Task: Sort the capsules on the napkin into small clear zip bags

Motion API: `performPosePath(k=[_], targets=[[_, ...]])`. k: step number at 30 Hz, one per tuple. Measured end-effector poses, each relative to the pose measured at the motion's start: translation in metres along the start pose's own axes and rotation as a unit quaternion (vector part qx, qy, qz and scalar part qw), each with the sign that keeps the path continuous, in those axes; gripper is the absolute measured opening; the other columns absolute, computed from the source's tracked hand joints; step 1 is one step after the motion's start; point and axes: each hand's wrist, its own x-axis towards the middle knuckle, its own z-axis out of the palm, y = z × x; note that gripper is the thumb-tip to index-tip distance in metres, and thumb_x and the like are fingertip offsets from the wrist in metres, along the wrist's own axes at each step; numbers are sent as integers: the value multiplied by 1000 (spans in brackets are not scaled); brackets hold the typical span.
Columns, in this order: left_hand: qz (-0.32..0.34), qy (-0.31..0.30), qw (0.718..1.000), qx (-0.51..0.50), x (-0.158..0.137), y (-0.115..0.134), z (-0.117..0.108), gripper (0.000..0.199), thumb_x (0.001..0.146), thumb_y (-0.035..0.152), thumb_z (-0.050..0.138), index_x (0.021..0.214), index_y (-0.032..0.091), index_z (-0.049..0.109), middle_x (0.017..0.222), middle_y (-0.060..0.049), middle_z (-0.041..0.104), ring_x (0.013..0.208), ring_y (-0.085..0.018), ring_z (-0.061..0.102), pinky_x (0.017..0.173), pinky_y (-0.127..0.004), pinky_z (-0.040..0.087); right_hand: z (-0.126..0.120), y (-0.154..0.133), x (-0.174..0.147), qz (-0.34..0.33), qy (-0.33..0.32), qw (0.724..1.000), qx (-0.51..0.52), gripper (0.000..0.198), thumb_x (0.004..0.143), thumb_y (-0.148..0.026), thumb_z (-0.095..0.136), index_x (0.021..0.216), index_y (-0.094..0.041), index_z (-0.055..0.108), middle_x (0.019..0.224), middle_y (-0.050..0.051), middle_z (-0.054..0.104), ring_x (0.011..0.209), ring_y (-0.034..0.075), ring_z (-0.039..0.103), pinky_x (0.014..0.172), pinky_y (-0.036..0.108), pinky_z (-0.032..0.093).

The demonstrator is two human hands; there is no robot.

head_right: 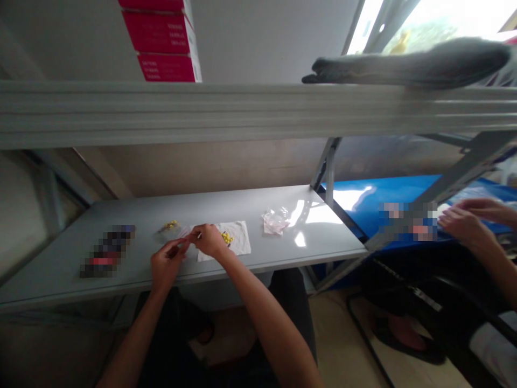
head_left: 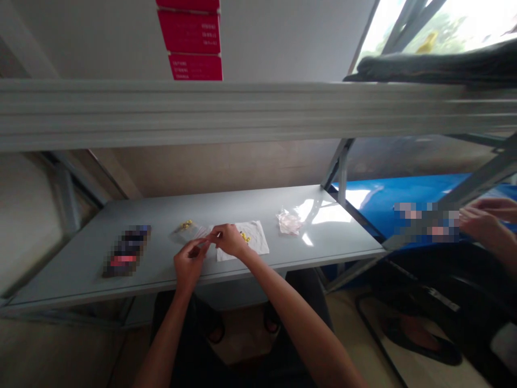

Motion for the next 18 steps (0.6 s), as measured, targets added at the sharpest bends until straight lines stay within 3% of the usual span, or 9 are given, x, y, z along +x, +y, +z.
performPosePath(k=[3,6,14,18], targets=[[16,-5,1000,-4,1,-2,-1,34,82,51,70,93,19,76,94,-7,76,71,-18,67,59,-26,52,-1,-3,1,-13,-3,997,-72,18,93,-29,66,86,-19,78,82,6,78,76,16,71,68,21,43],[35,-17,999,3,2,-5,-1,32,82,50,69,88,20,76,102,-8,75,78,-19,69,59,-26,53,-3,-5,2,-9,-26,990,-138,21,95,-36,63,88,-22,78,90,7,79,84,19,72,71,23,42],[35,-52,996,60,2,-7,1,29,84,47,61,84,20,72,72,-3,72,57,-17,63,57,-27,48,-9,-16,-2,-36,-80,966,-243,26,100,-38,55,96,-22,76,100,10,78,91,23,72,73,27,44],[8,1,998,66,1,-3,1,24,83,41,59,74,21,68,61,0,68,54,-18,62,58,-27,48,-16,-23,-8,-43,-81,959,-267,29,102,-38,52,99,-21,75,105,11,77,96,24,72,76,27,47]])
